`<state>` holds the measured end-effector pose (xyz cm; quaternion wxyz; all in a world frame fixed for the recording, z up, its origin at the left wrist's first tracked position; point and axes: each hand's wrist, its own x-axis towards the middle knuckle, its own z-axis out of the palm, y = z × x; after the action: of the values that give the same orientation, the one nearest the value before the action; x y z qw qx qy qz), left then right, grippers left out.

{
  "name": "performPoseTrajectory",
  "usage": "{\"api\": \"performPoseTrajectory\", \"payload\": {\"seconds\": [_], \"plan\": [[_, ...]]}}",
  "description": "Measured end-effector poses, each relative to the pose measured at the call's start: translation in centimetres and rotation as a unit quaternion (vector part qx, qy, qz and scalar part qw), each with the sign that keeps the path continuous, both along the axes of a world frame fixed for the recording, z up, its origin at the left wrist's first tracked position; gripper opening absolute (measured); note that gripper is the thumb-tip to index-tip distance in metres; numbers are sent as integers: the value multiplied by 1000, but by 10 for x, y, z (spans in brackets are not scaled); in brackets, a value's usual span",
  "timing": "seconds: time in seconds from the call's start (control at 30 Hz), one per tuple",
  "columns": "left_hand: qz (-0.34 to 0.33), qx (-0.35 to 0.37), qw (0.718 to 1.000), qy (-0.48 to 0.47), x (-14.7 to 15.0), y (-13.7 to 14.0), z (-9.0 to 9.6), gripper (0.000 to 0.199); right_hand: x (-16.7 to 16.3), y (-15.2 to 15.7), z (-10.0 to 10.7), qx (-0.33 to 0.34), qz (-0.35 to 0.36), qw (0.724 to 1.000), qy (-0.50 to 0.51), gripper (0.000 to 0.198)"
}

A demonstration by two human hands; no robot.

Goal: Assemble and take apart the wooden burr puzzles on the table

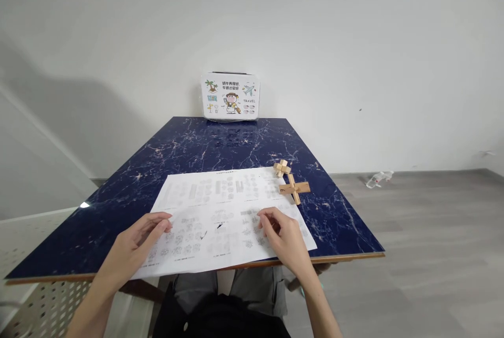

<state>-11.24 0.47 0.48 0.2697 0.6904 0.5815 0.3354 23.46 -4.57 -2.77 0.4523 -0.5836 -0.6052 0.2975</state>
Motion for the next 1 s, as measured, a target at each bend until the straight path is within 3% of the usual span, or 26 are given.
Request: {"api": "performPoseTrajectory", "payload": {"seconds": [0.5, 1.0], "plan": [[4, 4, 1000, -8, 3, -1, 4, 45, -1, 0, 1, -1, 3, 1000, 2, 42], [9, -4, 1000, -8, 3, -2, 6, 46, -2, -1, 2, -1, 0, 1000, 0, 32]]}}
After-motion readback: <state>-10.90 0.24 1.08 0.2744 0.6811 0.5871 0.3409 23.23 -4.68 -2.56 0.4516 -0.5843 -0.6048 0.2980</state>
